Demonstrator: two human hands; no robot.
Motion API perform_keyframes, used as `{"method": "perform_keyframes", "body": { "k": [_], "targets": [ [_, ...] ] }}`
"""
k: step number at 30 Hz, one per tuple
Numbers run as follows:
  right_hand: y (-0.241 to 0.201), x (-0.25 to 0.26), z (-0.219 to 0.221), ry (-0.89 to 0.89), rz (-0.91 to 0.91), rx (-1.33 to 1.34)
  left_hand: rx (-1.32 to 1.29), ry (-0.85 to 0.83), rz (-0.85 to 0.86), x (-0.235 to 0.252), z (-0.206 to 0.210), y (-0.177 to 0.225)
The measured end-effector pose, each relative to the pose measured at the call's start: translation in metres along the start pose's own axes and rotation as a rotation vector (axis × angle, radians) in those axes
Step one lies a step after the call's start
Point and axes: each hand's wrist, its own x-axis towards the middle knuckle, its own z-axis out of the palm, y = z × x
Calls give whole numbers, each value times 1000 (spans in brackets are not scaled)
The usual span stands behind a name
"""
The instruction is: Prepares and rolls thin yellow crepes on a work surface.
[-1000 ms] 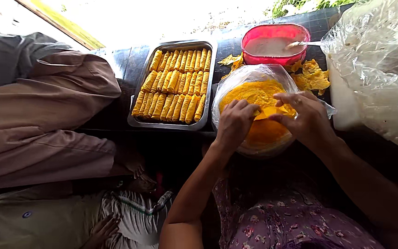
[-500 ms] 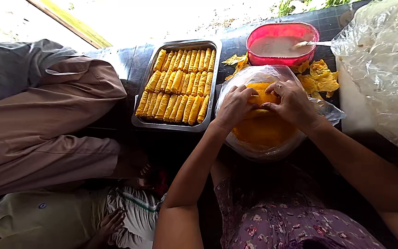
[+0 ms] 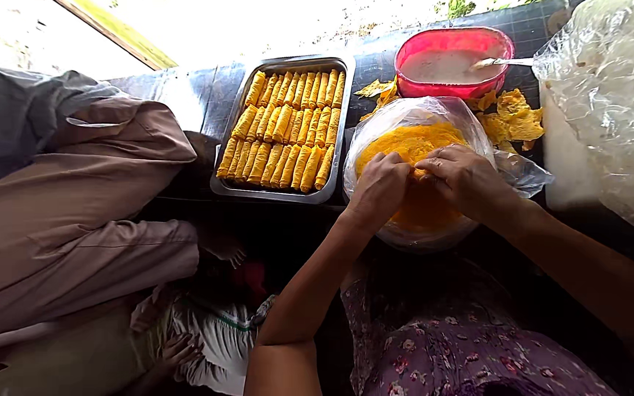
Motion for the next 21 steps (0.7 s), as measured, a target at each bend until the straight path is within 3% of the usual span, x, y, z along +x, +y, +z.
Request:
{"method": "perform_keyframes", "body": {
  "k": [6,12,21],
  "targets": [
    [1,-10,10,-7,-84,-36,38,28,-9,-18,3,13],
    [1,-22,16,38,-175,-135,114,158,-10,-30,22,19],
    [22,-35,4,109,-113,20,80,181,15,-32,22,18]
  ]
}}
